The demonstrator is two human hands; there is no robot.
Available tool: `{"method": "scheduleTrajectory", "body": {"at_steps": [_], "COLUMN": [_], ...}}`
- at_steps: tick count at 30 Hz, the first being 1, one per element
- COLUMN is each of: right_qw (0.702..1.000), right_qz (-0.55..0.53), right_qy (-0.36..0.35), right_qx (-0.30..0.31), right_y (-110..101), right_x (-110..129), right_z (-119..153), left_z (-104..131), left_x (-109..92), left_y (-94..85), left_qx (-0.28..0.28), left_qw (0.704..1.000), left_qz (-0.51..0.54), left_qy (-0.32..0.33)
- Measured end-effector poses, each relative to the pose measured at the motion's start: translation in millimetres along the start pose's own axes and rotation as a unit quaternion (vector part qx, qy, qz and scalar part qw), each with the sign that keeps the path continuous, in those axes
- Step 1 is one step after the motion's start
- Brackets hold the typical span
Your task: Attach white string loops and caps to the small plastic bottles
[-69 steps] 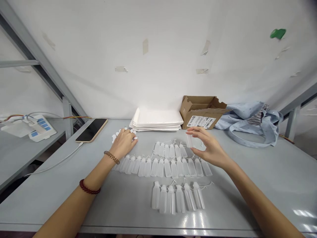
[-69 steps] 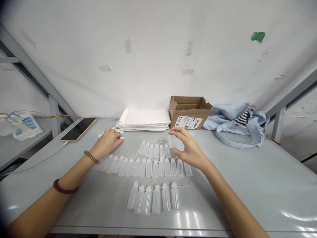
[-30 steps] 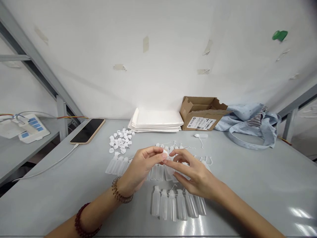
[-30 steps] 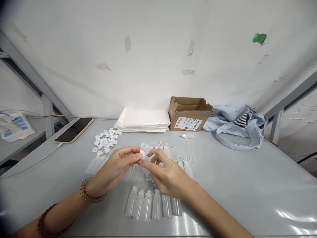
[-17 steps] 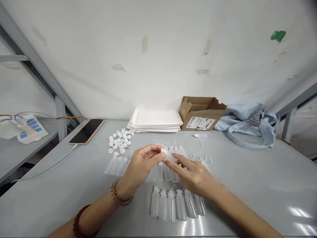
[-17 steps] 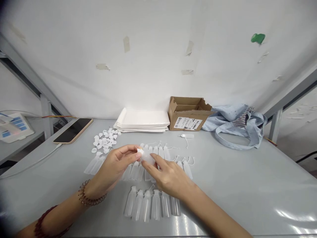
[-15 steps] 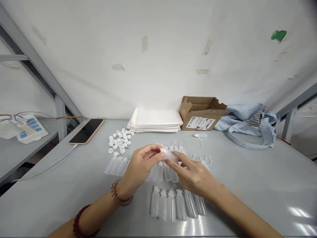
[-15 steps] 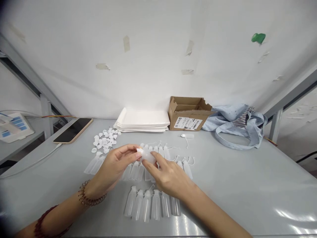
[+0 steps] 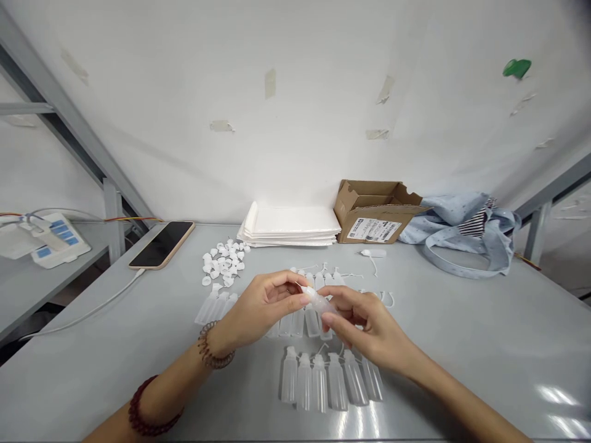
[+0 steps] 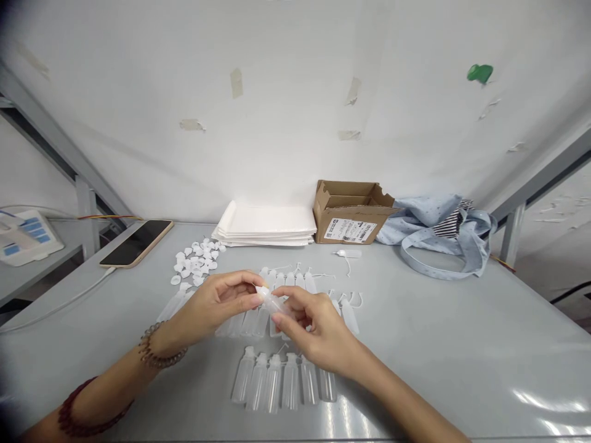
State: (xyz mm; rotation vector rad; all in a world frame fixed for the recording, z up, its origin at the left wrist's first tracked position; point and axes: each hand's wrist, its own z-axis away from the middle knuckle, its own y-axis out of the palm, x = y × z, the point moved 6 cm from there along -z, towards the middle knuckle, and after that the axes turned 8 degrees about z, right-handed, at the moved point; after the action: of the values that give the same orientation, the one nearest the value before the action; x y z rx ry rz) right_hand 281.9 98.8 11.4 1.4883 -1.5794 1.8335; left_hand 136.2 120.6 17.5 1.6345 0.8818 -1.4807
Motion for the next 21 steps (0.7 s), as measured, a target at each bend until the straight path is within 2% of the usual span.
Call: {"method": "scheduleTrajectory", "body": {"at_steps": [1,3,5,7,9,13,17,19,21], "right_qw": [0.994,0.964,0.945,0.952,0.972,0.995,0.990,0.988,0.992], "right_qz": [-0.097,-0.239,-0.294,-0.280,-0.217,-0.099,-0.130,-0.147,-0.122], "right_qy": [0.037,0.072,0.073,0.068,0.054,0.024,0.049,0.053,0.037], "right_qx": [0.035,0.095,0.120,0.107,0.071,0.007,0.005,0.008,-0.009], "right_y": [2.7,7.9,10.0,9.7,8.4,8.0,11.3,12.0,10.3], "right_x": [-1.9,-2.2,-1.2,-1.0,0.6,5.7,1.9,0.4,-0.4], "right_z": [-0.3,-0.6,-1.0,-1.1,-0.3,3.2,4.6,4.1,3.4], "left_z": [0.4,1.7,2.8,3.4,3.3,3.2,4.8,5.0,5.0], "left_x": [-2.7,-7.8,-11.9,-14.0,-14.1,-15.2,-19.6,-18.6,-17.2], "left_y": [0.6,1.5,1.6,1.7,0.9,-3.3,-2.7,-1.0,-2.6], "left_qx": [0.020,0.050,0.066,0.075,0.069,0.014,0.003,0.013,-0.012], "left_qw": [1.000,0.999,0.997,0.997,0.997,0.997,0.994,0.995,0.996], "left_qz": [0.001,-0.002,-0.012,-0.020,-0.026,-0.065,-0.067,-0.046,-0.042], "left_qy": [0.004,0.013,0.023,0.028,0.027,0.042,0.087,0.086,0.084]}}
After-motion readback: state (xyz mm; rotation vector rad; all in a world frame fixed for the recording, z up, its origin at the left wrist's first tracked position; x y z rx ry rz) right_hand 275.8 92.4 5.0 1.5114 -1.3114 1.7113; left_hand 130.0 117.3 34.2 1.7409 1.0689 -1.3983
